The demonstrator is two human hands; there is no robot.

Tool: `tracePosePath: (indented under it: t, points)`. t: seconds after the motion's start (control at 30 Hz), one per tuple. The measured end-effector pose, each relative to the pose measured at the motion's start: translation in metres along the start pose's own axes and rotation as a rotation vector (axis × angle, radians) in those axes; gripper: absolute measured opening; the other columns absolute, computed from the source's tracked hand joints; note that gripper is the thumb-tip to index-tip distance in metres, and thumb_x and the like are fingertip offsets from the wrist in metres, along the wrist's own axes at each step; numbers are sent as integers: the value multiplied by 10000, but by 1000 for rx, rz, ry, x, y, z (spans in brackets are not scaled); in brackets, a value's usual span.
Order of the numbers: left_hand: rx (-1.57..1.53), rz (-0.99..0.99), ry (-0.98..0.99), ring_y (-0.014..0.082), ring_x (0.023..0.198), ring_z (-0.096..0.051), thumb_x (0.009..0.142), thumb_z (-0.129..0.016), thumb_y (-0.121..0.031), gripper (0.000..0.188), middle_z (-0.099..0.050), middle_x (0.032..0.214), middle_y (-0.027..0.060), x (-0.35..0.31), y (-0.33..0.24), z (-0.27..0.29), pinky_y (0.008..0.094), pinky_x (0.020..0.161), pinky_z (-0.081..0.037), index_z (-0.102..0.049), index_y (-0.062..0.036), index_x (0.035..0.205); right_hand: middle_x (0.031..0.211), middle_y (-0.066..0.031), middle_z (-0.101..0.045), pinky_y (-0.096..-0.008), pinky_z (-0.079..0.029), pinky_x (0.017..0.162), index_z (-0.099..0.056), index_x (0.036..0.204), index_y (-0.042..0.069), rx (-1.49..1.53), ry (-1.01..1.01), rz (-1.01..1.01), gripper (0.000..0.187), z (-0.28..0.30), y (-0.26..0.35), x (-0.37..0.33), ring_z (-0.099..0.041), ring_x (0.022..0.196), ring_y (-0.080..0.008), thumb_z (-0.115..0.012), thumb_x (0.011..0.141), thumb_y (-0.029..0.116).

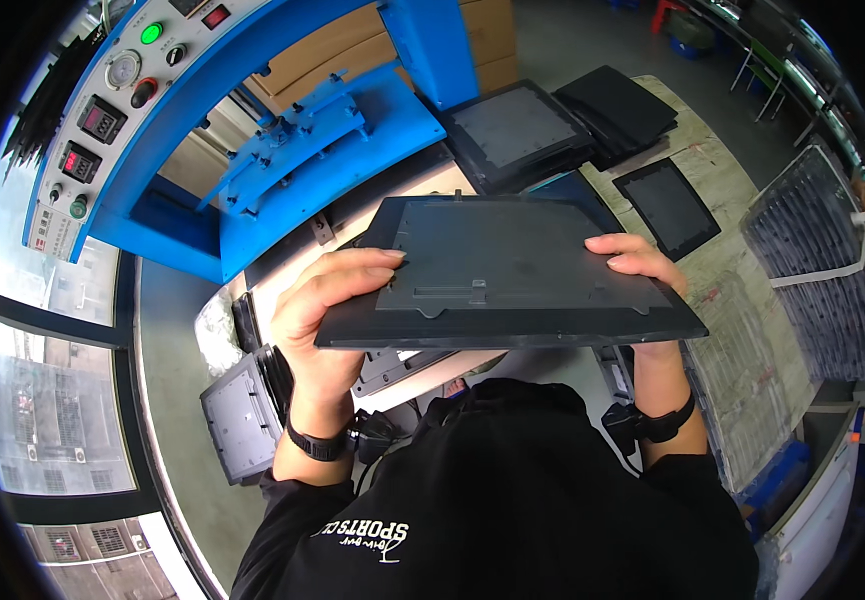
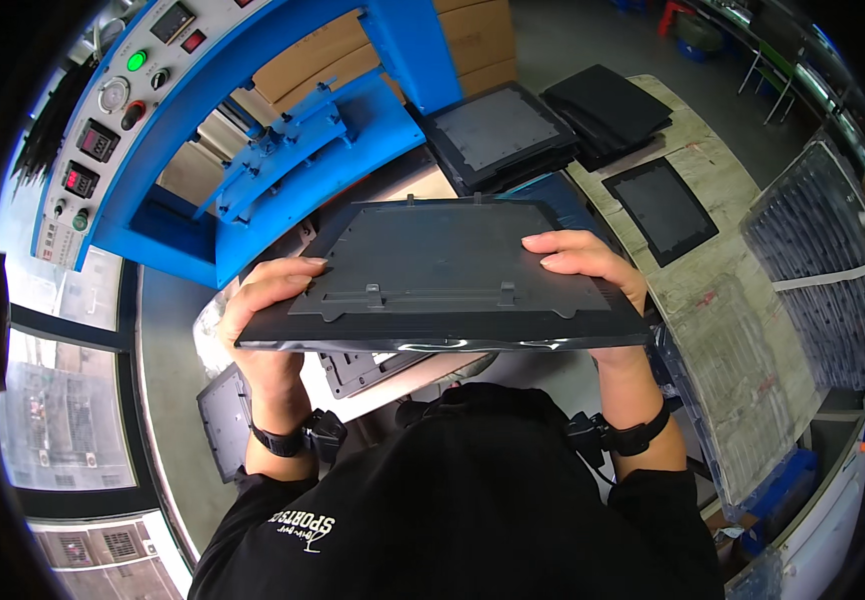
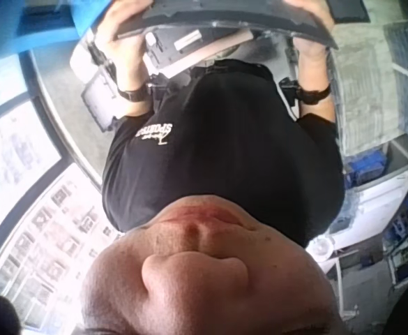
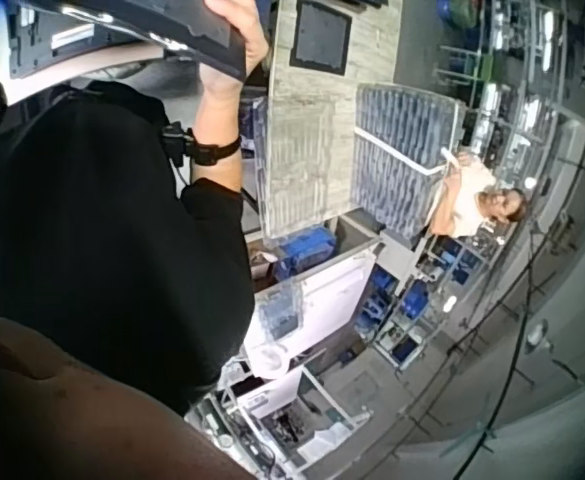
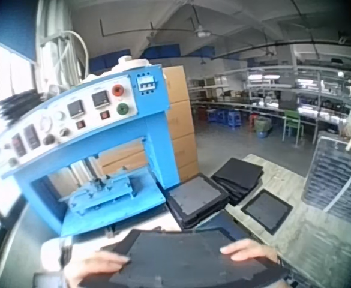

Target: The person is peeling protective film off plastic panels and loading them into a molding or press machine tray.

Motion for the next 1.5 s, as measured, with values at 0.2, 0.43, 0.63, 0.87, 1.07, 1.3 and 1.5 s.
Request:
tracePosePath:
  t: [0.2,0.43,0.63,0.87,1.07,1.3,1.5]
  points:
    - [556,-165,9,280,865,-679,573,-668,87,346,-679,946,157,-4,-12,-1,312,751,-540,-640,11,910,1357,-175,-490,-308,-534,842,-442,1334,-15,-329,-320,-189,689,-11,39,4,-643,1007,-220,-763,726,37]
    - [606,-426,108,267,980,-582,668,-727,-35,375,-549,1196,186,0,-41,-45,326,800,-483,-647,-67,1033,1122,-207,-636,-350,-522,879,-645,1123,17,-635,72,22,505,-45,19,16,-648,1019,-324,-531,668,-171]
    - [144,-63,-353,356,1247,-472,670,-799,-101,796,-417,1385,253,-8,1,13,396,1008,-413,-399,-30,1354,1130,-241,-632,-334,-505,881,-637,1060,-53,-465,28,56,262,-12,20,1,-641,1034,-300,-621,819,49]
    - [135,-67,0,280,868,-668,673,-745,30,264,-679,947,183,2,-8,9,333,797,-519,-619,25,904,1130,-232,-631,-326,-499,902,-625,1093,-51,-309,-1,6,288,0,13,-10,-633,1043,-273,-630,817,30]
    - [530,-152,65,295,845,-670,545,-687,39,372,-655,945,165,0,-18,-11,315,711,-545,-620,13,910,1300,-189,-523,-237,-539,665,-493,1297,10,-567,-117,-229,576,-28,42,-6,-676,835,-182,-700,761,-35]
    - [379,-362,-128,251,1082,-599,711,-705,-28,525,-492,1301,221,2,-27,-30,315,777,-562,-596,-60,1224,1147,-205,-633,-334,-503,890,-660,1070,-29,-354,-53,-49,406,-39,14,17,-637,1047,-293,-568,680,-97]
    - [-122,122,56,257,997,-627,765,-699,-56,312,-640,1091,186,4,10,-1,344,846,-523,-629,29,1056,1154,-233,-624,-345,-479,929,-643,1058,-58,-257,13,-41,282,-6,11,-1,-621,1061,-292,-641,813,81]
Point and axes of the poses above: each hand's wrist, its own x-axis towards the middle knuckle, its own z-axis out of the back of the hand, y = z × x, the point moved 4 cm from there along x, towards the middle knuckle
